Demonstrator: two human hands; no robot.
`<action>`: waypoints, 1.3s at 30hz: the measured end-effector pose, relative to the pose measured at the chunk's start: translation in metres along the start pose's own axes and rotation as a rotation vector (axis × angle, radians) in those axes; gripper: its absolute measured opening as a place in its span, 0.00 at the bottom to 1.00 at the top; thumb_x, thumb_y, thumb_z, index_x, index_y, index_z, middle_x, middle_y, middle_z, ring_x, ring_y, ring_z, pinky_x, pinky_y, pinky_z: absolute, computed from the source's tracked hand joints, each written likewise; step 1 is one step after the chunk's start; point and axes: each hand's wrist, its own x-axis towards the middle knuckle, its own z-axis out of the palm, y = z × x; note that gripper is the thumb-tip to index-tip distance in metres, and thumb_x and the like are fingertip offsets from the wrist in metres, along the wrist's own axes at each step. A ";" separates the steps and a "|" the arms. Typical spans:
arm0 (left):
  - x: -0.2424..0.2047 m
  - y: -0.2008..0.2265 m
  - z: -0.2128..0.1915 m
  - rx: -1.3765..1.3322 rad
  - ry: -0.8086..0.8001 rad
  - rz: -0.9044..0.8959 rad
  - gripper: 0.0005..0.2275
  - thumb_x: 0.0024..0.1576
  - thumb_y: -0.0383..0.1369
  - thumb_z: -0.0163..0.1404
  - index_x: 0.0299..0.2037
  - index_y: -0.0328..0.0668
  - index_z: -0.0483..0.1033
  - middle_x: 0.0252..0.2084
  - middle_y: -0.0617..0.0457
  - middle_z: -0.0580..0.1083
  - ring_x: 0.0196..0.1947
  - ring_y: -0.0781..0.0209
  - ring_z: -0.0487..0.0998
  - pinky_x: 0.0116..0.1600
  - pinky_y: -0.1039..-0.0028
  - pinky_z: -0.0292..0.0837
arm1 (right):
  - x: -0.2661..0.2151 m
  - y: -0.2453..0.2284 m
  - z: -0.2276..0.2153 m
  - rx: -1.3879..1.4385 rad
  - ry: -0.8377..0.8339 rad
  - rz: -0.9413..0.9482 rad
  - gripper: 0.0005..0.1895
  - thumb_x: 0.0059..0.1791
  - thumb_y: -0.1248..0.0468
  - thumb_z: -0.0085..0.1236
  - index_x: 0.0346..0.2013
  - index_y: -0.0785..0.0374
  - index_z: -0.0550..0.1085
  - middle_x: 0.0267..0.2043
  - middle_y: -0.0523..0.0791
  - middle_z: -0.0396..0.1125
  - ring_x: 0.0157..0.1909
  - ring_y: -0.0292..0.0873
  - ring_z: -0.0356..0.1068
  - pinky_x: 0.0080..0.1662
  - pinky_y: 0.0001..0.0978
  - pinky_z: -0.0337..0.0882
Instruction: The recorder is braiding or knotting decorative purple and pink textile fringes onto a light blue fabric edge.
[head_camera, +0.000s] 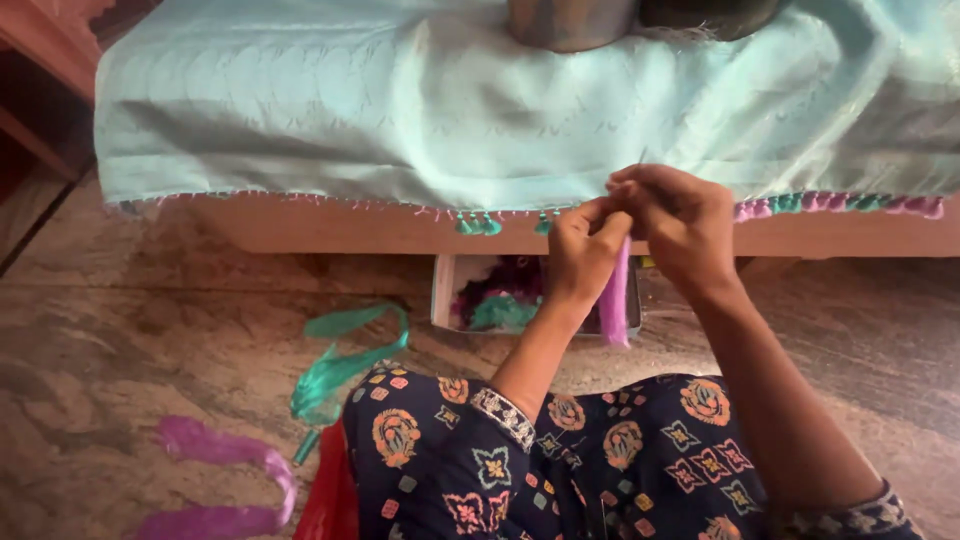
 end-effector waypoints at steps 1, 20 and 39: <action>0.001 0.001 0.000 -0.013 -0.034 -0.024 0.10 0.59 0.29 0.50 0.44 0.33 0.82 0.31 0.55 0.77 0.29 0.72 0.72 0.34 0.78 0.67 | 0.000 -0.002 -0.002 0.024 0.028 -0.028 0.08 0.55 0.75 0.50 0.46 0.72 0.77 0.41 0.46 0.75 0.42 0.34 0.76 0.45 0.25 0.78; 0.003 0.015 -0.004 -0.308 -0.213 0.042 0.13 0.61 0.23 0.41 0.51 0.33 0.78 0.33 0.56 0.76 0.34 0.68 0.74 0.45 0.75 0.73 | -0.001 -0.025 0.013 0.070 0.156 0.024 0.07 0.58 0.72 0.49 0.43 0.72 0.75 0.37 0.47 0.74 0.36 0.33 0.73 0.35 0.24 0.71; 0.016 -0.008 0.007 -0.288 -0.053 -0.136 0.12 0.66 0.33 0.48 0.40 0.28 0.81 0.32 0.51 0.77 0.30 0.64 0.78 0.36 0.72 0.76 | 0.009 -0.045 0.000 -0.406 -0.002 -0.204 0.09 0.57 0.73 0.50 0.45 0.72 0.78 0.41 0.50 0.77 0.40 0.38 0.79 0.40 0.29 0.80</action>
